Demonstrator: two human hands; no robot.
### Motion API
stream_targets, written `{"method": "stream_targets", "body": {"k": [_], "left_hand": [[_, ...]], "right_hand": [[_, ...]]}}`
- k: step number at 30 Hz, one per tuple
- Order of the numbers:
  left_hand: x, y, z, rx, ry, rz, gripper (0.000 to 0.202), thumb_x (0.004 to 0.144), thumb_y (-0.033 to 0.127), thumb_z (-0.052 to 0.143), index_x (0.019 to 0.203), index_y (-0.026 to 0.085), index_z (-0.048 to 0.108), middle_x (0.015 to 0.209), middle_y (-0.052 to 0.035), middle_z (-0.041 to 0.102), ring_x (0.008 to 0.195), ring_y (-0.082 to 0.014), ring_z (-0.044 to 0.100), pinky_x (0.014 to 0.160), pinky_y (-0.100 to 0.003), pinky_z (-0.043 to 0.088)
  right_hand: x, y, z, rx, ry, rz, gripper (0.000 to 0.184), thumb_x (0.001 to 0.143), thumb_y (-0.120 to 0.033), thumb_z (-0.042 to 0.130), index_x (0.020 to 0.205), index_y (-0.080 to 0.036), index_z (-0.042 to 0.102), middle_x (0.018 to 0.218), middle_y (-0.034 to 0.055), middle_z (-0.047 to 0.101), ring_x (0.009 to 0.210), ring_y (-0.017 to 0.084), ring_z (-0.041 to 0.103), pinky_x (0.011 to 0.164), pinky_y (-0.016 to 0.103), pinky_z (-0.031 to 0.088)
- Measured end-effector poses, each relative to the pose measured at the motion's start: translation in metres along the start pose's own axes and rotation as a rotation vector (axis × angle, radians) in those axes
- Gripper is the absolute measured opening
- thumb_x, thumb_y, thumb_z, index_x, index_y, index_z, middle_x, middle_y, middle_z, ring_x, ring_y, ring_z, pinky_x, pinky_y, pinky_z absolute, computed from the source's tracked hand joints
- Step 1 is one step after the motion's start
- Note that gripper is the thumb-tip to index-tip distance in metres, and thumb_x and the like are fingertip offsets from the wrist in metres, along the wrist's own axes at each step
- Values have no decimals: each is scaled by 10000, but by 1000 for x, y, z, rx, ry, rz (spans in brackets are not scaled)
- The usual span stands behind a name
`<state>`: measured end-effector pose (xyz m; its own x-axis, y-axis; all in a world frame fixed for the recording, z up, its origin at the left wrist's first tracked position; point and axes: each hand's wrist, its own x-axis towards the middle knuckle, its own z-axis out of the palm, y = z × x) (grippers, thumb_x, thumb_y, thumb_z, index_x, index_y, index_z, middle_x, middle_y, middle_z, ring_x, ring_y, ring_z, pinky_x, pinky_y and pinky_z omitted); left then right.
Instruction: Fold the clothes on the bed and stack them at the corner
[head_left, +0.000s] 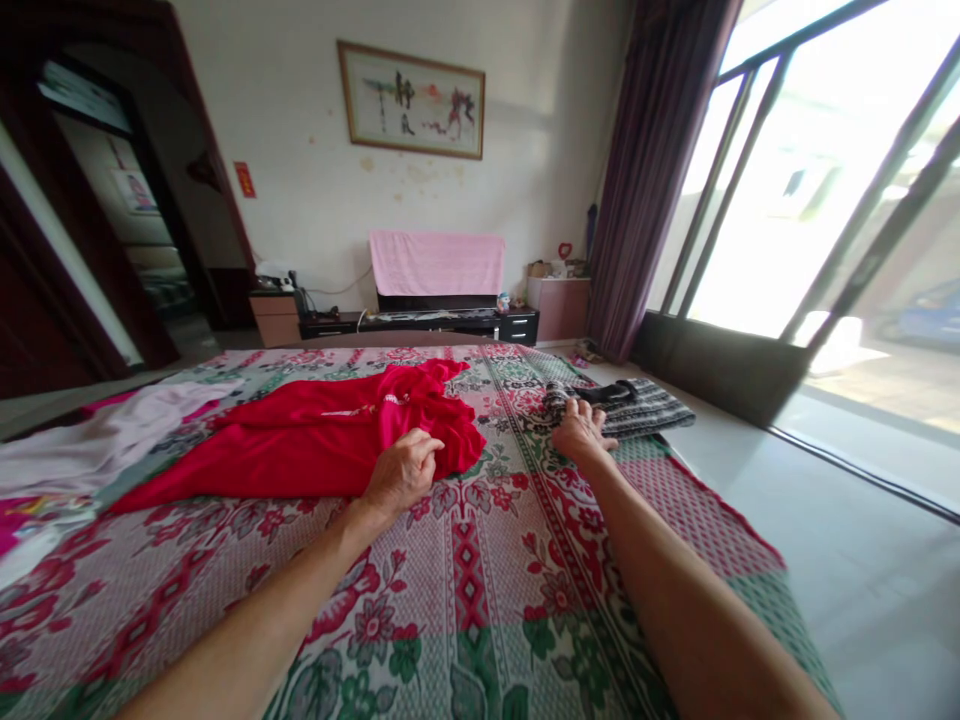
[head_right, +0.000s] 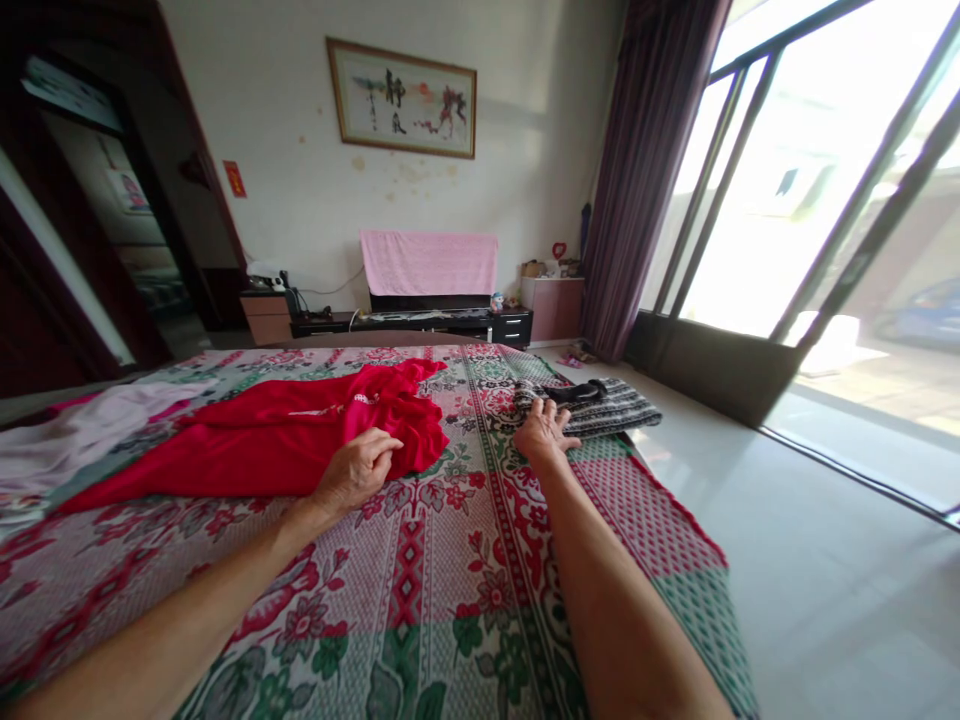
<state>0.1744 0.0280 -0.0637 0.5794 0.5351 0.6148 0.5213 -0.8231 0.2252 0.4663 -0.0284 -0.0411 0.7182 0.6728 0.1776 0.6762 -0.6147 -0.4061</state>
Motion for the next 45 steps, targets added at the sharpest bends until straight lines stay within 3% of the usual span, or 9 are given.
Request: {"method": "stream_targets", "body": {"k": [4, 7, 11, 17, 22, 29, 35, 40, 45], "left_hand": [[-6, -8, 8, 35, 3, -45, 304, 806, 86, 443, 947, 192, 692, 924, -49, 662, 901, -160, 614, 857, -286, 508], [-6, -8, 11, 72, -17, -26, 311, 793, 81, 451, 944, 198, 697, 908, -49, 657, 897, -166, 608, 858, -285, 506], [-5, -7, 9, 85, -11, -16, 321, 793, 74, 438, 941, 199, 694, 903, -52, 653, 887, -169, 605, 852, -288, 503], [-5, -5, 8, 115, -30, 1, 302, 806, 80, 429, 916, 195, 686, 881, -48, 647, 878, -175, 604, 838, -286, 499], [-5, -3, 6, 70, 8, -11, 305, 828, 93, 427, 967, 195, 678, 913, -48, 659, 893, -173, 614, 853, -290, 500], [34, 46, 17, -123, 27, -1, 283, 842, 139, 482, 1035, 191, 682, 1018, -53, 685, 975, -161, 618, 924, -284, 474], [97, 114, 72, -473, -218, -453, 338, 803, 252, 627, 1126, 163, 671, 978, -62, 731, 889, -149, 668, 819, -227, 491], [133, 137, 113, -760, -187, -719, 351, 787, 353, 664, 1084, 167, 669, 935, -64, 734, 826, -163, 675, 685, -223, 497], [158, 148, 130, -806, -144, -853, 424, 790, 421, 645, 1145, 192, 603, 912, -64, 714, 715, -160, 661, 553, -215, 463]], "right_hand": [[-4, 4, 0, 6, -6, -51, 589, 782, -224, 449, 1369, -263, 412, 1453, 117, 336, 1345, 363, 228, 951, 659, 287], [-3, 6, -3, 91, 141, -48, 564, 799, -378, 462, 1344, -236, 432, 1460, 142, 320, 1330, 384, 240, 962, 681, 255], [8, 13, -9, 340, 398, 190, 673, 790, -419, 463, 1400, -175, 322, 1484, 197, 249, 1339, 375, 237, 1006, 628, 262], [24, 25, -9, 541, 389, 346, 745, 778, -537, 464, 1389, -136, 322, 1489, 224, 232, 1356, 398, 191, 1033, 573, 277], [29, 38, -12, 515, 479, 376, 695, 807, -393, 431, 1401, -76, 262, 1476, 246, 220, 1375, 375, 193, 1090, 530, 222], [47, 63, -14, 707, 563, 560, 650, 806, -328, 429, 1397, -117, 262, 1337, 207, 404, 1290, 343, 376, 1071, 465, 331], [57, 70, -17, 673, 561, 499, 593, 801, -233, 429, 1377, -161, 309, 1120, 121, 552, 1114, 266, 545, 986, 385, 445], [59, 71, -25, 569, 392, 528, 634, 787, -255, 481, 1391, -160, 315, 1151, 137, 571, 1126, 288, 551, 944, 381, 473], [60, 72, -25, 580, 313, 561, 757, 777, -234, 474, 1468, -126, 185, 1294, 171, 503, 1234, 295, 486, 1008, 343, 420]]}}
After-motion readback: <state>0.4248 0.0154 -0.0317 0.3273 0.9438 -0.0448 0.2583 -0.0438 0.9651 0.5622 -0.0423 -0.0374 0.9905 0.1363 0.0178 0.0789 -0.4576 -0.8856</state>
